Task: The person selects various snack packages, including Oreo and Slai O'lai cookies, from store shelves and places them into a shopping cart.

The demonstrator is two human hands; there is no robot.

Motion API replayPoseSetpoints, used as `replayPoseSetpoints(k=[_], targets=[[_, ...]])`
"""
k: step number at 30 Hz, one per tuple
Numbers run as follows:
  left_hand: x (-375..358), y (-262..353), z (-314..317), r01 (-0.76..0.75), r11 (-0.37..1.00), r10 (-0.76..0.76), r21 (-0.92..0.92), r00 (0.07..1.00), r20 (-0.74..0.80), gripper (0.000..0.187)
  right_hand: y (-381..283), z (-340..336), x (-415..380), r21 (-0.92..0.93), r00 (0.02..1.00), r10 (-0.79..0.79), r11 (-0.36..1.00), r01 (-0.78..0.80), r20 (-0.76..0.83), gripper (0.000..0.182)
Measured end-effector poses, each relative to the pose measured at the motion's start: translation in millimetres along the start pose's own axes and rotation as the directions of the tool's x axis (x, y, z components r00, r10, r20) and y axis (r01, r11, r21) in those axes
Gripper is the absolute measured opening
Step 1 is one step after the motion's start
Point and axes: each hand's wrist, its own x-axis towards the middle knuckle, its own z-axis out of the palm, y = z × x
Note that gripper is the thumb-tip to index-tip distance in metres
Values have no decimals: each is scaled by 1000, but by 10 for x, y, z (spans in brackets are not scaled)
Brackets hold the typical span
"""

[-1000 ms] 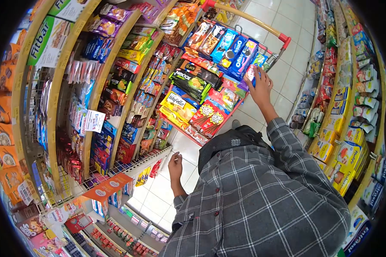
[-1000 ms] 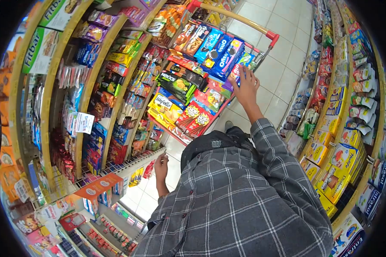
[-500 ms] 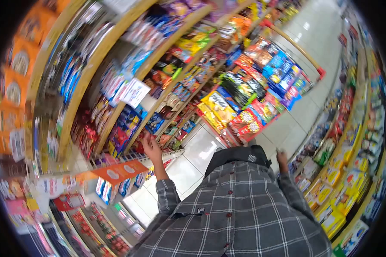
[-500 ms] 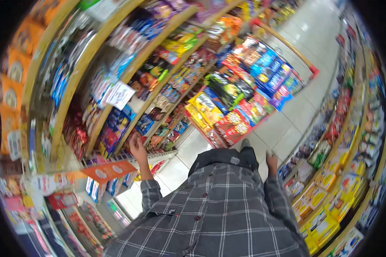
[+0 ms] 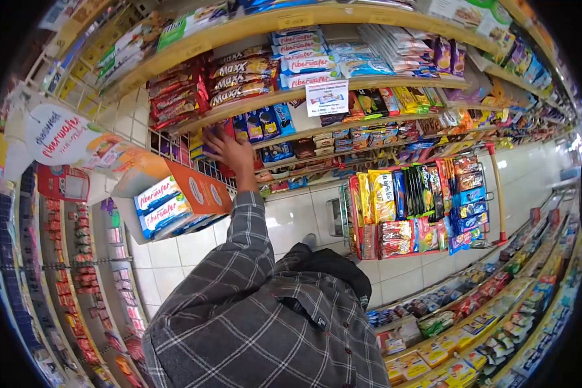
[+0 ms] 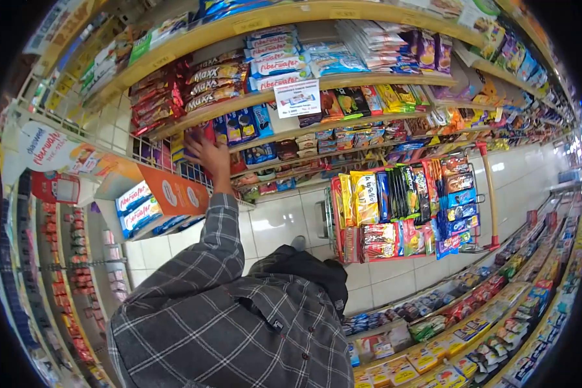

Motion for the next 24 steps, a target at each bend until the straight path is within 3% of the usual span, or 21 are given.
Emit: replayPoseSetpoints(k=[2, 3, 7, 10, 11, 14, 15, 18, 19, 20, 22, 23, 24], targets=[[57, -124, -75, 49, 998, -48, -38, 998, 32, 77, -95, -2, -36, -12, 1000, -20, 1000, 20, 6, 39], [60, -205, -90, 62, 993, -74, 99, 990, 120, 79, -147, -15, -56, -18, 1000, -28, 999, 28, 7, 38], [-79, -286, -189, 72, 987, -80, 142, 996, 47, 77, -281, -65, -69, -54, 998, -54, 997, 55, 21, 36], [-146, -352, -352, 67, 996, -71, 56, 996, 60, 71, -336, -130, -42, -91, 996, -74, 993, 77, 40, 35], [-159, -340, -410, 27, 999, -28, -25, 999, -24, 60, -341, -151, -24, -102, 996, -80, 991, 84, 47, 34], [-170, -522, -253, -44, 986, 31, -159, 996, -84, 49, -362, -258, 24, -149, 990, -114, 981, 125, 77, 33], [-151, -435, -337, -85, 965, 39, -249, 982, -187, 38, -360, -291, 42, -161, 988, -125, 977, 138, 88, 32], [-153, -379, -252, -67, 956, 3, -287, 976, -218, 31, -403, -372, 124, -200, 975, -184, 958, 207, 126, 31], [-160, -350, -209, -72, 974, 11, -215, 962, -273, 28, -404, -402, 161, -224, 962, -231, 939, 260, 148, 30], [-170, -347, -210, -93, 963, 13, -254, 954, -299, 28, -433, -440, 200, -278, 930, -316, 891, 358, 187, 30], [-179, -179, -228, -138, 920, 14, -368, 947, -321, 27, -462, -520, 335, -449, 776, -552, 635, 628, 304, 29], [-181, -72, -215, -170, 907, 29, -385, 937, -347, 28, -525, -534, 389, -595, 566, -722, 266, 758, 399, 27], [-281, 4, -249, -190, 895, 37, -405, 934, -356, 29, -548, -558, 491, -688, 651, -637, 250, 681, 413, 26]])
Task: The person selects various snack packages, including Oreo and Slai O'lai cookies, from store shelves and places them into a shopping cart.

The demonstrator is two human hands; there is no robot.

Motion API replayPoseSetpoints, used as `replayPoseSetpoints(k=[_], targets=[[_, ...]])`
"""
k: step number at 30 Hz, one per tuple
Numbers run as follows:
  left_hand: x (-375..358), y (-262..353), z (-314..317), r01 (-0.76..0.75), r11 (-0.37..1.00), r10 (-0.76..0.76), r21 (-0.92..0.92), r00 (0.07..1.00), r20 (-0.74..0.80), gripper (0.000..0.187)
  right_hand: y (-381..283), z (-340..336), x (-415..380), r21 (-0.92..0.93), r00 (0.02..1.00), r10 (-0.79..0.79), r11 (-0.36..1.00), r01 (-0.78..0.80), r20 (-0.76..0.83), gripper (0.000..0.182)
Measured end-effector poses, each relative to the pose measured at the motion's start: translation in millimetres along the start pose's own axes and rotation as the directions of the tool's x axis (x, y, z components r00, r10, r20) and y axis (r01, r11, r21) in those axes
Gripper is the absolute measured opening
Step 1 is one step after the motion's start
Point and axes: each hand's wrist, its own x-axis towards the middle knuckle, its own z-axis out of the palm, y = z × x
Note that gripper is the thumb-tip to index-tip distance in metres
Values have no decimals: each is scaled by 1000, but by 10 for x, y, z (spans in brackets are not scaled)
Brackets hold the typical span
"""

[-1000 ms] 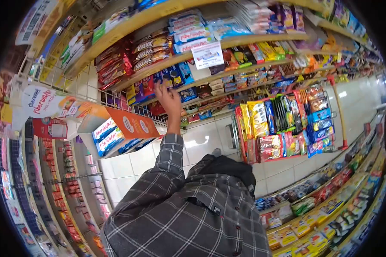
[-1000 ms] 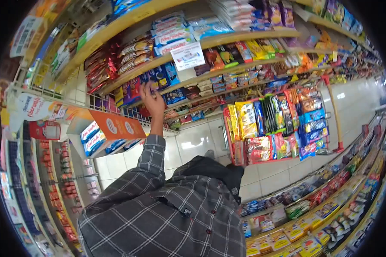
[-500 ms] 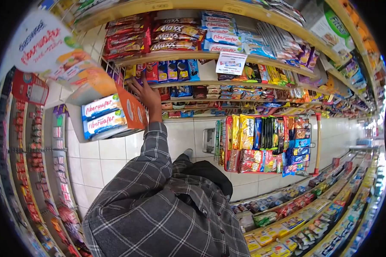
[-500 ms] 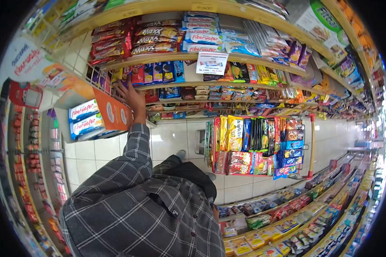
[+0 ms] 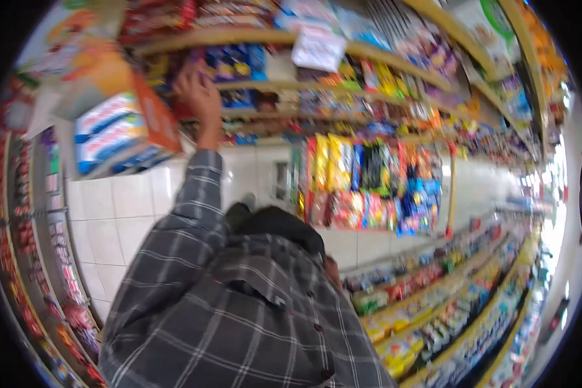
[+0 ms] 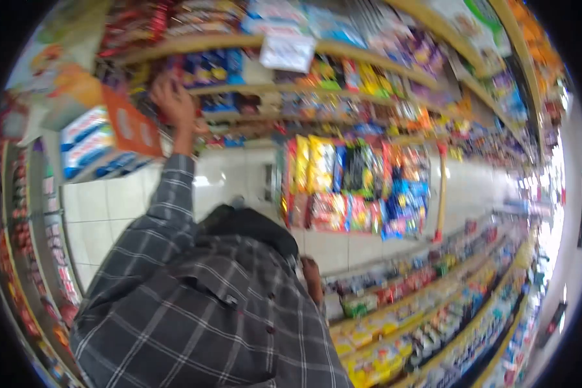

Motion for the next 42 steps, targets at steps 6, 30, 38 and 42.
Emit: replayPoseSetpoints(k=[6, 30, 38, 42], targets=[[-147, 1084, -505, -83, 967, 84, -239, 996, -5, 28, -773, -872, 210, 806, 892, 451, 539, -245, -30, 38], [-2254, 4317, -1799, 217, 542, 827, -812, 34, 562, 24, 303, -2948, -295, 929, 736, 614, -11, 370, -285, 41], [-2098, 3896, -1844, 112, 902, 403, -417, 128, 906, 32, 1328, -2824, -29, 936, 578, 744, 190, 297, -334, 49], [-2106, 3772, -1863, 97, 938, 325, -334, 96, 941, 35, 1611, -2732, 288, 888, 539, 705, 370, 275, -461, 53]])
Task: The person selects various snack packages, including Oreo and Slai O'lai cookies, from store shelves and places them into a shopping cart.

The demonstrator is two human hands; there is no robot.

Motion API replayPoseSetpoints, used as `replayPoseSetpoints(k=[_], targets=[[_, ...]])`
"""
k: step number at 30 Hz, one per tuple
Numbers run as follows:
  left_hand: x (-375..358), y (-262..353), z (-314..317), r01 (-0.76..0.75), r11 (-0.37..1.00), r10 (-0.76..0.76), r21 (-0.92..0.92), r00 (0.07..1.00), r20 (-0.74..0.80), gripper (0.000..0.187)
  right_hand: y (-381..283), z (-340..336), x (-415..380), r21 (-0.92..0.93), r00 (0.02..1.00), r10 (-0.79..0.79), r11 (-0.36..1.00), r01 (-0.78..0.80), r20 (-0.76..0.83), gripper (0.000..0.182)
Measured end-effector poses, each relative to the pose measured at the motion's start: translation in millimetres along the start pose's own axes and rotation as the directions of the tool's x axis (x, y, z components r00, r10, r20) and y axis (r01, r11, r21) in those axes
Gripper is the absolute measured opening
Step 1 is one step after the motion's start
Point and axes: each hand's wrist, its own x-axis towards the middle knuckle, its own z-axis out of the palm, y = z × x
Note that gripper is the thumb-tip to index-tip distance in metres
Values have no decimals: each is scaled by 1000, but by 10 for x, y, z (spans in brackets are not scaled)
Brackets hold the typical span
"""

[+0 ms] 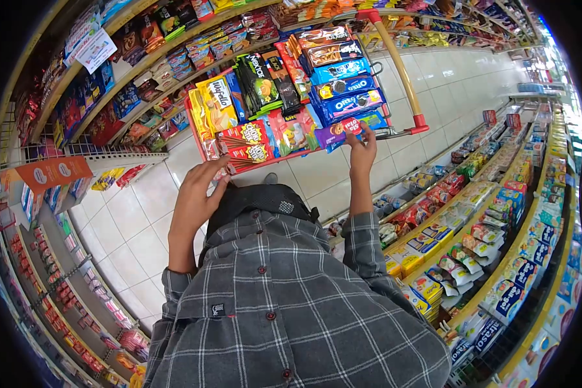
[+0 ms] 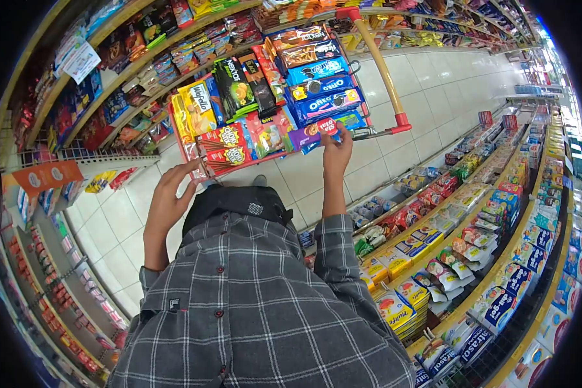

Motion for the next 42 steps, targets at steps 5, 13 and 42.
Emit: replayPoseSetpoints(k=[5, 13, 42], targets=[[-62, -6, 28, 64, 998, -64, -16, 998, 2, 36, -60, 12, 91, -453, 998, -65, 889, 64, 13, 51], [-159, -114, 5, 114, 993, -113, -27, 993, 28, 38, 34, 3, 38, -812, 955, -285, 537, 227, 78, 57], [117, -2756, -1774, 77, 991, -109, -105, 936, -335, 28, 1402, 1029, -2408, -582, 924, -189, 812, -43, -331, 35]])
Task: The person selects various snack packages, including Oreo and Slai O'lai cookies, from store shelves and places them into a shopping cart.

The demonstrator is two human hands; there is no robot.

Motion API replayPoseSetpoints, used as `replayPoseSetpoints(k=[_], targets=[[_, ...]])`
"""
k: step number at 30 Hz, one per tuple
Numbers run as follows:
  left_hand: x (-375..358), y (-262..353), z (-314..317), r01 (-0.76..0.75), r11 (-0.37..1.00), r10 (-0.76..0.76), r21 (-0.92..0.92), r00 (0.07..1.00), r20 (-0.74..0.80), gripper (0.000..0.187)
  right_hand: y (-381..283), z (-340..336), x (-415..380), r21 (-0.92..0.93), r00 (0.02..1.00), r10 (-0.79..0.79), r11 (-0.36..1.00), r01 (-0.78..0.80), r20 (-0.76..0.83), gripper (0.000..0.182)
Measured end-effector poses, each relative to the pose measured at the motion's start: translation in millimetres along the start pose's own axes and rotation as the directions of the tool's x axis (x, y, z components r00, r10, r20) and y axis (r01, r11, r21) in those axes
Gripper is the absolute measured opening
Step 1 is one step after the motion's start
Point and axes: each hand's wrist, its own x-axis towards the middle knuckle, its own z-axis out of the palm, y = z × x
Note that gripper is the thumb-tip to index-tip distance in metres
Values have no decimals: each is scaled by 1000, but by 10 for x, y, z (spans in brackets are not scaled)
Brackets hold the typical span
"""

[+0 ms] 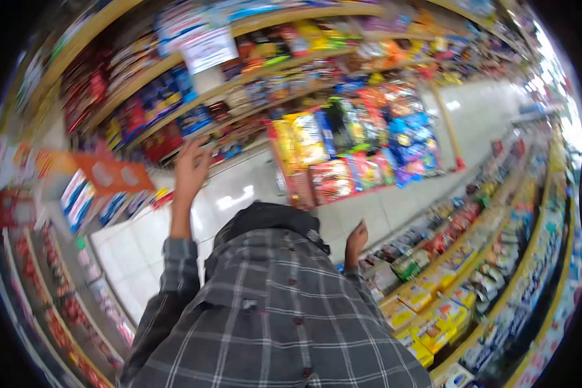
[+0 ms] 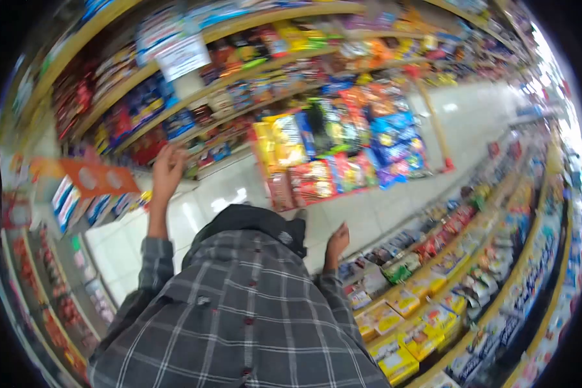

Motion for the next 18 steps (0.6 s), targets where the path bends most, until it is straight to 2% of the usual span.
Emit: replayPoseSetpoints(k=[1, 2, 3, 4, 5, 7, 8, 11, 14, 17, 18], targets=[[52, -152, -66, -12, 999, 16, 43, 995, -94, 27, 289, -46, -268, -237, 908, 200, 964, -117, 367, 26], [111, -268, -91, -20, 996, 36, 92, 982, -183, 27, 913, 88, -600, -290, 869, 172, 956, -35, 463, 25], [211, -447, -95, -60, 992, 85, 112, 968, -235, 26, 1696, 247, -886, -343, 735, 410, 905, -253, 540, 32], [273, -596, -115, -113, 986, 143, 124, 950, -278, 26, 1841, 133, -1217, -323, 777, 182, 946, 28, 602, 41], [269, -647, -169, -70, 988, 110, 136, 944, -310, 26, 1773, 13, -1409, -342, 733, 200, 939, 47, 650, 40], [416, -679, -232, -19, 992, 66, 128, 925, -374, 26, 1651, -91, -1675, -402, 648, 328, 915, -36, 688, 39], [499, -730, -274, -4, 983, 83, 186, 904, -420, 27, 1586, -122, -1751, -411, 624, 358, 909, -65, 695, 38], [620, -967, -373, 66, 948, 121, 310, 829, -546, 33, 1343, -85, -1814, -371, 579, 382, 917, -144, 720, 36], [749, -1154, -532, 326, 818, 70, 475, 763, -643, 48, 1035, -8, -1721, -308, 565, 376, 926, -217, 734, 35], [822, -1266, -638, 524, 662, -97, 536, 770, -631, 66, 671, 26, -1544, -224, 564, 375, 921, -320, 735, 34], [835, -1275, -658, 515, 656, -110, 552, 788, -605, 68, 505, 17, -1489, -196, 562, 379, 912, -359, 735, 34]])
